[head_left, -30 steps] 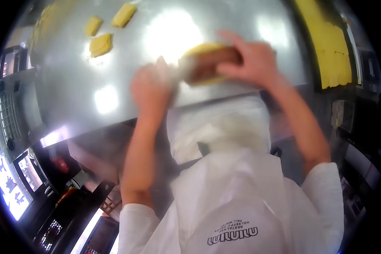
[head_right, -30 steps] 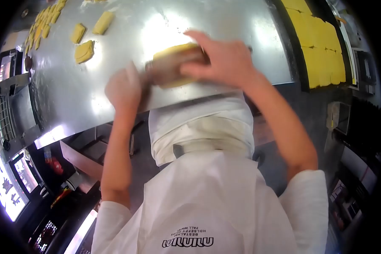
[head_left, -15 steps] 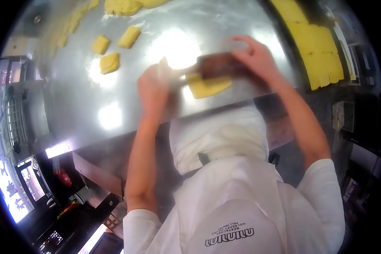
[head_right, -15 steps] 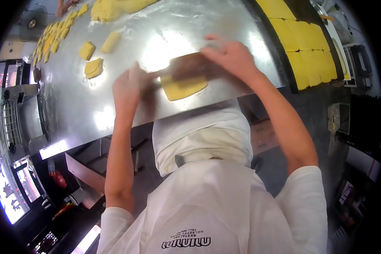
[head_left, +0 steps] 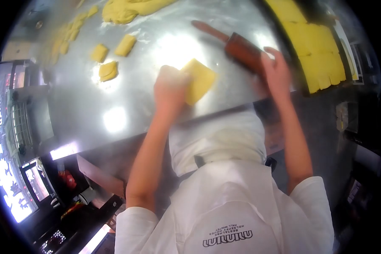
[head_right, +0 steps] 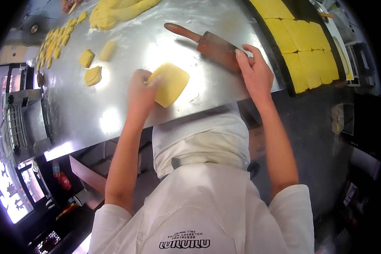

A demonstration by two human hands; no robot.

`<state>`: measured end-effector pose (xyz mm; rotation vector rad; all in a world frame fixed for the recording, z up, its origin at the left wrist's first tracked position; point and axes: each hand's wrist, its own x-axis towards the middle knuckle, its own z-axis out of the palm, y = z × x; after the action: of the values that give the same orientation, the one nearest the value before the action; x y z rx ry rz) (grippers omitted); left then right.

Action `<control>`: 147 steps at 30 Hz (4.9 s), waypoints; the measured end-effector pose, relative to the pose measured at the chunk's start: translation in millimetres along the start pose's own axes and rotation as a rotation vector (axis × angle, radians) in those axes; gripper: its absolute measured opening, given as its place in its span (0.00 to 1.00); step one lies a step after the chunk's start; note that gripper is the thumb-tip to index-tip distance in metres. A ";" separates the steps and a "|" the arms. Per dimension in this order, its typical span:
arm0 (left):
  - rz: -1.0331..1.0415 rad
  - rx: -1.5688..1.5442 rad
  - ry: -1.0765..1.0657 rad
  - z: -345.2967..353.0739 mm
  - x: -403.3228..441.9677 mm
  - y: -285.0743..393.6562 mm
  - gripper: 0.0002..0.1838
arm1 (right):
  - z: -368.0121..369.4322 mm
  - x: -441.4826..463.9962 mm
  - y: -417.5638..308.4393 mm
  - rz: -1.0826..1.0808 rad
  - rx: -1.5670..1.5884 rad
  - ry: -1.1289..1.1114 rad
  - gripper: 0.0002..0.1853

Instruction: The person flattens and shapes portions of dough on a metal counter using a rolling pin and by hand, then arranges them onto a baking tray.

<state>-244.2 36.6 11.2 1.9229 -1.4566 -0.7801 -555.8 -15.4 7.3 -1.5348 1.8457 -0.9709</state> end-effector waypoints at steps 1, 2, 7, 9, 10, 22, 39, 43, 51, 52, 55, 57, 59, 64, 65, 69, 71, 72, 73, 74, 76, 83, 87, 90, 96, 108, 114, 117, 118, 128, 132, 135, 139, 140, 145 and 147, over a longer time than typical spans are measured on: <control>-0.063 -0.101 0.071 -3.8 -5.6 -1.1 0.21 | 0.0 0.0 -3.1 -0.008 -0.020 -0.001 0.26; -0.150 -0.180 0.050 -4.2 -12.4 -5.2 0.21 | -2.6 -0.4 -8.3 0.108 0.027 -0.060 0.27; -0.367 -0.393 -0.080 -13.3 -49.0 -3.3 0.26 | 0.2 -4.8 2.8 -0.162 -0.214 -0.058 0.33; -0.290 -0.090 -0.140 -32.9 -55.5 14.2 0.30 | -0.9 -14.9 -6.0 -0.230 -0.322 -0.085 0.37; -0.248 0.065 -0.174 -38.8 -57.4 17.8 0.32 | 0.4 -17.1 -4.9 -0.239 -0.327 -0.088 0.41; 0.523 0.403 -0.014 43.0 -27.4 20.3 0.56 | 18.6 -27.5 -4.4 -0.295 -0.448 0.036 0.41; 0.277 0.632 0.204 -34.8 -21.9 -65.4 0.11 | 57.2 -25.8 -72.6 -0.563 -0.451 -0.646 0.32; 0.243 0.778 0.033 -46.3 30.0 -60.6 0.11 | 86.7 20.2 -89.1 -0.516 -0.359 -0.552 0.25; 0.085 0.742 -0.068 -56.6 79.5 -44.1 0.15 | 110.9 62.2 -82.5 -0.460 -0.233 -0.536 0.27; 0.040 0.698 -0.059 -57.4 80.6 -38.0 0.14 | 109.0 61.5 -84.2 -0.473 -0.242 -0.519 0.27; 0.274 0.726 0.121 -44.9 47.4 -54.6 0.15 | 97.3 34.1 -78.9 -0.493 -0.290 -0.491 0.27; 0.282 0.636 0.270 -36.4 -1.2 -49.3 0.17 | 76.3 -15.5 -75.8 -0.518 -0.339 -0.474 0.29; 0.502 0.583 0.414 -25.6 -40.8 -67.4 0.15 | 65.4 -45.0 -45.9 -0.821 -0.285 -0.356 0.36; 0.487 0.563 0.444 -20.0 -67.1 -66.6 0.16 | 49.8 -62.9 -49.8 -0.880 -0.274 -0.313 0.40; 0.443 0.582 0.418 -22.7 -66.3 -65.0 0.17 | 50.0 -59.3 -53.4 -0.854 -0.259 -0.350 0.39; 0.255 0.534 0.230 -43.2 -32.4 -46.6 0.27 | 54.9 -29.8 -73.4 -0.472 -0.232 -0.514 0.38; 0.210 0.525 0.260 -48.5 -12.9 -30.9 0.32 | 57.6 -14.6 -85.5 -0.440 -0.229 -0.497 0.35; 0.219 0.551 0.263 -46.0 -5.8 -29.1 0.33 | 61.2 -7.3 -88.8 -0.435 -0.222 -0.491 0.34; 0.233 0.578 0.264 -42.8 0.5 -26.4 0.34 | 65.1 -0.8 -89.3 -0.426 -0.215 -0.480 0.34; 0.257 0.603 0.267 -40.7 6.1 -23.1 0.35 | 76.4 4.8 -76.5 -0.482 -0.264 -0.453 0.30; 0.185 0.672 0.243 -34.0 12.0 -23.2 0.32 | 85.6 15.0 -73.2 -0.554 -0.306 -0.417 0.30; 0.305 0.680 0.175 -34.9 8.5 -33.4 0.22 | 80.4 9.9 -66.2 -0.579 -0.188 -0.418 0.29; 0.521 0.520 0.492 -12.0 -57.8 -54.8 0.16 | 45.4 -54.7 -47.9 -0.768 -0.271 -0.429 0.38; 0.472 0.556 0.399 -13.4 -63.0 -54.3 0.15 | 39.9 -57.7 -54.4 -0.662 -0.324 -0.501 0.40; 0.426 0.289 0.458 -32.0 -31.2 -19.5 0.21 | 40.2 7.6 -46.6 -0.054 -0.053 -0.480 0.37; 0.468 0.422 0.003 48.8 -65.3 17.8 0.58 | 10.6 20.3 -26.3 -0.059 -0.117 -0.144 0.40; 0.443 0.336 0.034 62.2 -71.1 19.9 0.56 | 14.1 25.6 -14.3 -0.042 -0.104 -0.185 0.39; 0.443 0.292 0.015 53.1 -67.9 15.9 0.51 | 8.4 28.9 -31.3 -0.052 -0.157 -0.238 0.39; 0.446 0.264 0.000 47.6 -64.6 16.0 0.49 | 3.5 27.9 -40.1 -0.055 -0.169 -0.276 0.39; -0.009 -0.995 0.293 15.6 -21.2 -31.6 0.33 | 44.6 -40.8 -100.2 -0.086 0.353 -0.604 0.19; 0.149 -0.396 0.256 14.9 -17.8 -41.7 0.32 | 99.8 -33.1 -110.9 0.246 0.726 -0.719 0.21; 0.100 -0.520 0.217 18.8 -19.6 -40.9 0.33 | 119.6 -25.2 -111.1 0.335 0.759 -0.804 0.23; -0.014 -1.001 0.234 22.0 -25.2 -24.7 0.33 | 114.9 -21.4 -120.2 0.338 0.760 -0.839 0.23; -0.003 -1.018 0.255 23.6 -24.3 -25.9 0.32 | 111.8 -23.0 -123.3 0.328 0.724 -0.836 0.23; 0.058 -0.755 0.299 25.8 -27.4 -46.3 0.32 | 117.0 -26.0 -108.7 0.376 0.879 -0.826 0.21; 0.032 -0.780 0.253 23.1 -31.7 -40.8 0.31 | 121.4 -26.0 -106.1 0.394 0.902 -0.862 0.20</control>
<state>-243.5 73.7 -31.5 1.3299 -0.8415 -0.8819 -393.1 -21.8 20.1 -0.7674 0.8336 -0.6347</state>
